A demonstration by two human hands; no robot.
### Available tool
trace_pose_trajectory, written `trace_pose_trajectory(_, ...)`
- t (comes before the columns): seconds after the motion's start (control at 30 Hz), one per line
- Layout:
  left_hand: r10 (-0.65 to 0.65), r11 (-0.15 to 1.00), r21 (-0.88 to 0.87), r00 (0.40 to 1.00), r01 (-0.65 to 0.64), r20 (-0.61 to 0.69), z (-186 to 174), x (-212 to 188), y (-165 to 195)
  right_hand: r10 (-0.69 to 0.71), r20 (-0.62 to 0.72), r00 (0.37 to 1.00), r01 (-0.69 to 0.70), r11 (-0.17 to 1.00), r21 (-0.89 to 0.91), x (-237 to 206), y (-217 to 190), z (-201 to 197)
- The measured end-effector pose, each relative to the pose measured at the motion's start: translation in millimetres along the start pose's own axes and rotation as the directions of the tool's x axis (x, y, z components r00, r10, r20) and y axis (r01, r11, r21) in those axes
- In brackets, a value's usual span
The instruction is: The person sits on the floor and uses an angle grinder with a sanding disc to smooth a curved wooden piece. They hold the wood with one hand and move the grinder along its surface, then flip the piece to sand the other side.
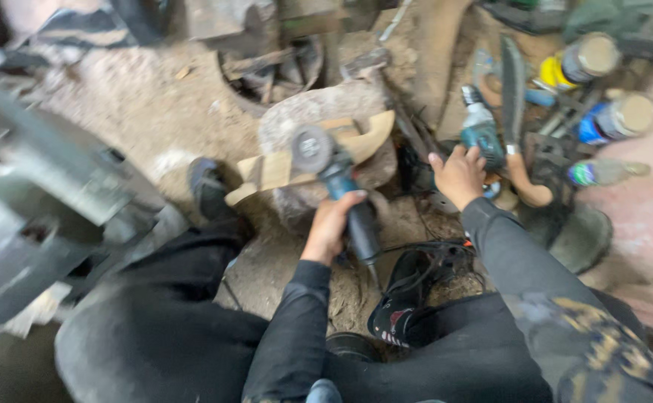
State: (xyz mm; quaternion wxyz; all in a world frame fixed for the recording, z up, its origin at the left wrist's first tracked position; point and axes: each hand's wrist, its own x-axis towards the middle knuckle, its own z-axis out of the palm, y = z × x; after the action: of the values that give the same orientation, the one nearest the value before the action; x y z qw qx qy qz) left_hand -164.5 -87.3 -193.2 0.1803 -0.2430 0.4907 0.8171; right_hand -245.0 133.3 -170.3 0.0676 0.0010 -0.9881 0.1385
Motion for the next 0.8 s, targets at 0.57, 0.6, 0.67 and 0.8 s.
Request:
trace_pose_trajectory(0.57, 0.250, 0.753, 0.606, 0.964, -0.255, 0.095, 39, 1, -12, 0.104, 0.283, 0.954, -0.295, 0.137, 0.946, -62, -6, -84)
trace_pose_trajectory(0.6, 0.400, 0.608, 0.726, 0.914, -0.322, 0.071, 39, 5, -4, 0.112, 0.306, 0.945, -0.319, 0.122, 0.940, -59, 2, -95)
trace_pose_trajectory(0.67, 0.494, 0.349, 0.887, 0.863, -0.304, 0.102, 40, 4, 2, 0.109, 0.297, 0.949, -0.299, -0.005, 0.954, -60, 14, -113)
trace_pose_trajectory(0.8, 0.522, 0.096, 0.956, 0.832, -0.277, 0.189, 54, 18, 13, -0.070, 0.096, 0.993, -0.102, -0.093, 0.990, -66, 30, -128)
